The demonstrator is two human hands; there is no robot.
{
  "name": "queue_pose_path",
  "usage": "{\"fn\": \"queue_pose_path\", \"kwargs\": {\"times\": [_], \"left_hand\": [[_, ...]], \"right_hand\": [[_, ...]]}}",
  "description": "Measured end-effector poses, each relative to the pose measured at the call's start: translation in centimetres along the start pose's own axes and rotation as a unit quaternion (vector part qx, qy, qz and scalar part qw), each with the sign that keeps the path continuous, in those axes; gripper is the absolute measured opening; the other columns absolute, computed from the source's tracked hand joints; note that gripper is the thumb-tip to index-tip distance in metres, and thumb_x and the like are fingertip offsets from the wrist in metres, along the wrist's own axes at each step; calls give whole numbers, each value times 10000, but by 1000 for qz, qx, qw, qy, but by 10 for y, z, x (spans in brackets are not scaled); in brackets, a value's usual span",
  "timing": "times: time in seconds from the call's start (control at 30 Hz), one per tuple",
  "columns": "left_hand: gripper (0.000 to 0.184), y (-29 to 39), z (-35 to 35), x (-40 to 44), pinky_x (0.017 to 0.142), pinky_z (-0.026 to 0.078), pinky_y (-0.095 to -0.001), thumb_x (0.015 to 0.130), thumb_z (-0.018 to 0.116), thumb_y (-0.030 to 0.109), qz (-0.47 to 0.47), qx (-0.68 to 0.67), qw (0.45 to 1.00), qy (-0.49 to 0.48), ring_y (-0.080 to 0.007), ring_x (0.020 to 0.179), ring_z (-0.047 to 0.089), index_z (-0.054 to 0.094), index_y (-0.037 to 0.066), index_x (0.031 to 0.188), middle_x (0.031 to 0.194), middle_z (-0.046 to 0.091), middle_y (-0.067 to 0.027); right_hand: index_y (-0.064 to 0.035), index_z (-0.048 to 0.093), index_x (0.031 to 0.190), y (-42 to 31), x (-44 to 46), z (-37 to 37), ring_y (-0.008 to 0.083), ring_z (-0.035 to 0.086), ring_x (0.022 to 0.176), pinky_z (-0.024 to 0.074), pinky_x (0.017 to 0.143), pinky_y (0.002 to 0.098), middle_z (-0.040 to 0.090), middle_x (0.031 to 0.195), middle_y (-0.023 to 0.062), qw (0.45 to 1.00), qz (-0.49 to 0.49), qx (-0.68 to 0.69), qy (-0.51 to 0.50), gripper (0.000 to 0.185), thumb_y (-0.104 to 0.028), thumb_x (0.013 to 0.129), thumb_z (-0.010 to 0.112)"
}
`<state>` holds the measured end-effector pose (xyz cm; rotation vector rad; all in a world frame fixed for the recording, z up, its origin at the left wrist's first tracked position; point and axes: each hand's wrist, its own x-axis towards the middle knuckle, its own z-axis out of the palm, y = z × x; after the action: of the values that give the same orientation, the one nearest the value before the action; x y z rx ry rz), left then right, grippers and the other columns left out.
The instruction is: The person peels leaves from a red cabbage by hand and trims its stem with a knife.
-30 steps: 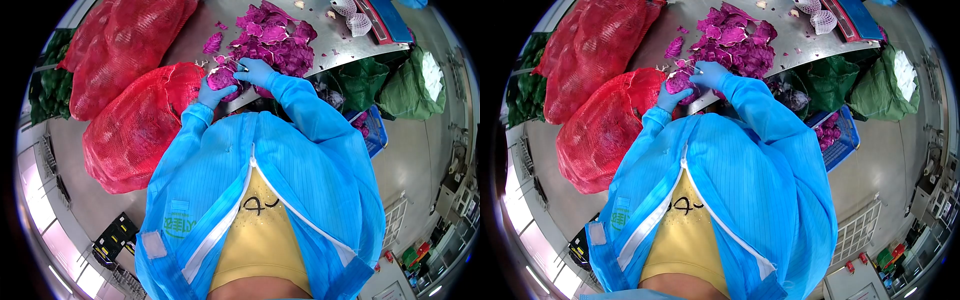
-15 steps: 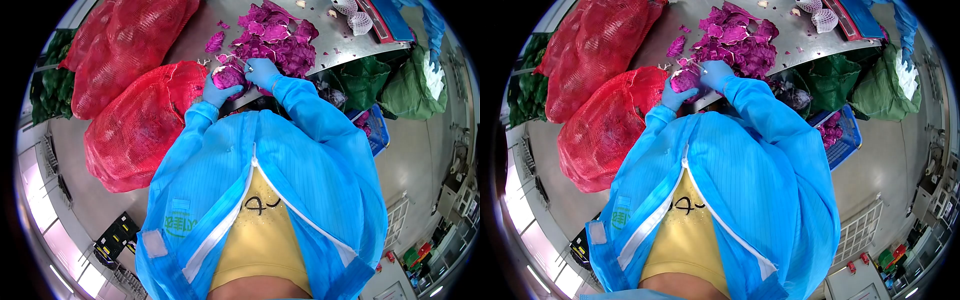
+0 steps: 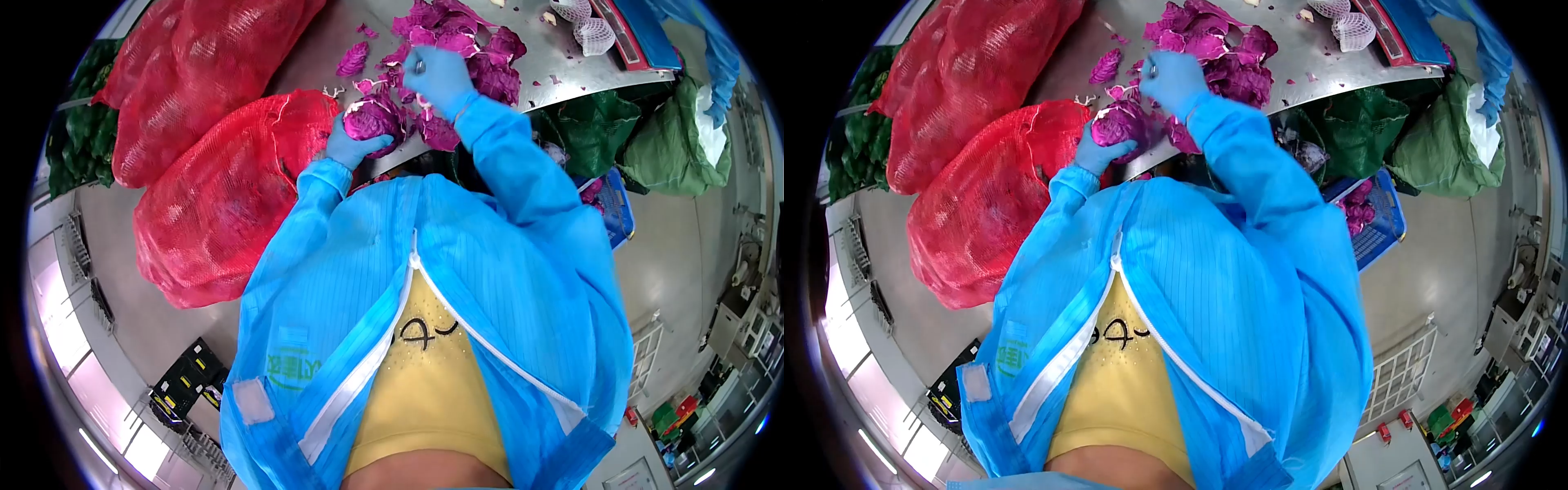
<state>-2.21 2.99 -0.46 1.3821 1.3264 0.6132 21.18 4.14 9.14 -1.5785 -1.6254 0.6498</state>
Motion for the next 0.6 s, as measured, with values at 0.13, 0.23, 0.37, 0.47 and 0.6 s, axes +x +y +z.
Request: {"fn": "queue_pose_path", "kwargs": {"times": [0.13,0.23,0.37,0.47,0.6], "left_hand": [[1027,-10,-3,9,915,474,-354,467,915,326,10,-83,996,-30,-249,1064,558,367,-27,1260,1181,535,-141],[1031,-4,-1,4,915,475,-349,466,919,320,-11,-105,994,1,-247,1064,557,365,-22,1265,1184,532,-132],[854,12,-3,-2,901,485,-350,524,898,239,-15,-176,984,-33,-226,1020,583,458,-1,1216,1131,579,-111],[708,21,-3,-2,889,493,-351,573,873,168,-15,-220,974,-50,-211,982,605,530,20,1174,1088,615,-96],[657,23,-6,-1,876,498,-348,598,851,127,-66,-253,964,-38,-212,970,613,544,40,1171,1088,622,-84]], "right_hand": [[-77,628,1039,15,7,0,239,645,807,504,727,329,656,882,117,997,7,-66,27,383,-316,752,716],[0,577,1067,22,-19,21,210,604,782,484,714,317,615,853,115,997,79,-1,-27,626,-470,694,755],[13,510,1067,32,-55,52,264,618,870,482,777,344,611,955,171,971,171,81,-147,736,-542,650,753],[10,501,1083,50,-62,67,265,614,871,480,774,345,610,970,166,957,199,152,-149,702,-514,682,741],[-38,546,971,43,-65,63,293,630,799,488,733,365,627,866,143,976,137,126,-114,416,-369,766,692]]}}
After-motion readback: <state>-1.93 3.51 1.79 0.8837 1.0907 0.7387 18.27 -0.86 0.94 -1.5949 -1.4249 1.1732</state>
